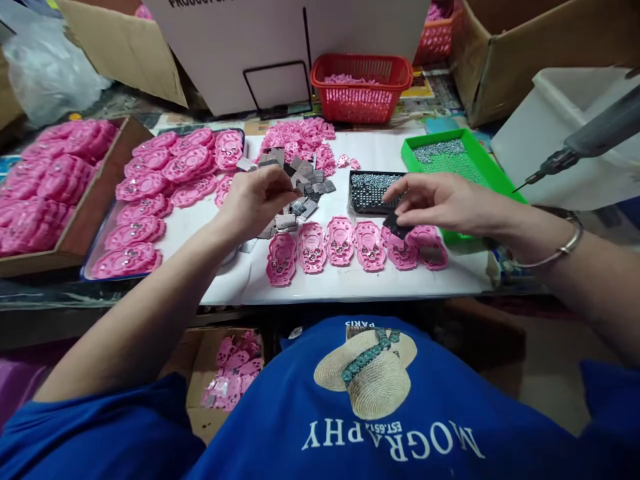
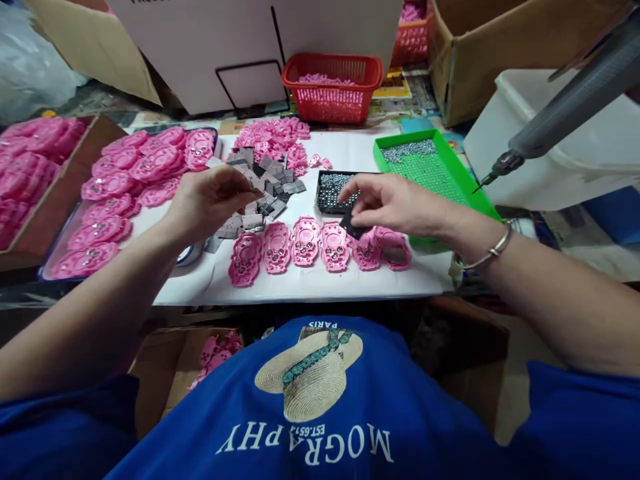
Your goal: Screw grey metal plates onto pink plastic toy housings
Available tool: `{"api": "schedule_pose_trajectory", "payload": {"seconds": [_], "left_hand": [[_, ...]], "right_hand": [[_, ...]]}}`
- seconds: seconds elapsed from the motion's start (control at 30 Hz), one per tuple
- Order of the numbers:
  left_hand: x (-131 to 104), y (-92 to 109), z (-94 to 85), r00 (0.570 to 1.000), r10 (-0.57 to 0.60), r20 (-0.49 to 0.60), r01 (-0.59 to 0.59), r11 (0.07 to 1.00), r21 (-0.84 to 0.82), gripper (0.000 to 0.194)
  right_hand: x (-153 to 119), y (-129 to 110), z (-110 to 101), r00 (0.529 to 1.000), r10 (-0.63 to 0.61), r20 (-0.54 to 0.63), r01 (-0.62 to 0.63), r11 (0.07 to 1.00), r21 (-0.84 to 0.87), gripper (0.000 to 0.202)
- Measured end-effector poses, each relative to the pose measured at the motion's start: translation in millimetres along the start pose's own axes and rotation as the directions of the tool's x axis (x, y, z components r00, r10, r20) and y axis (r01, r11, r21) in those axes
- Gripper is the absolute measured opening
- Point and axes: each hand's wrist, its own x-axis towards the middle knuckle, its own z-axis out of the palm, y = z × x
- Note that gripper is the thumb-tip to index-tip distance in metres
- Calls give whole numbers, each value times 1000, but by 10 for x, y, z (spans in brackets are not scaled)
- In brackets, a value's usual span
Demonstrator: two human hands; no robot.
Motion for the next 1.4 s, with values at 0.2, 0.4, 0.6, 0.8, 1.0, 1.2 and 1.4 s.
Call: {"api": "schedule_pose_trajectory", "payload": {"seconds": [0.2,0.4,0.6,0.8,1.0,1.2,1.4], "left_hand": [[-89,223,198,997,-15,76,28,984,-175,15],[-107,316,290,994,-32,101,52,978,-202,14],[-140,281,330,989,-96,111,123,957,-262,17],[-174,347,369,982,-141,123,175,925,-338,15],[-211,417,394,973,-172,156,223,878,-425,16],[-296,498,478,937,-198,289,334,751,-569,17],[-364,609,620,924,-220,314,382,598,-704,23]], "right_hand": [[-242,147,65,990,103,95,-72,957,-280,25],[-161,237,94,990,34,139,15,941,-338,19],[-103,349,50,975,-44,219,115,941,-319,20],[-73,364,70,969,-69,236,153,920,-361,18],[-96,379,98,977,-140,161,196,891,-410,14],[-125,258,152,975,-208,-76,173,930,-324,21],[-110,70,330,966,-196,-168,154,959,-237,23]]}}
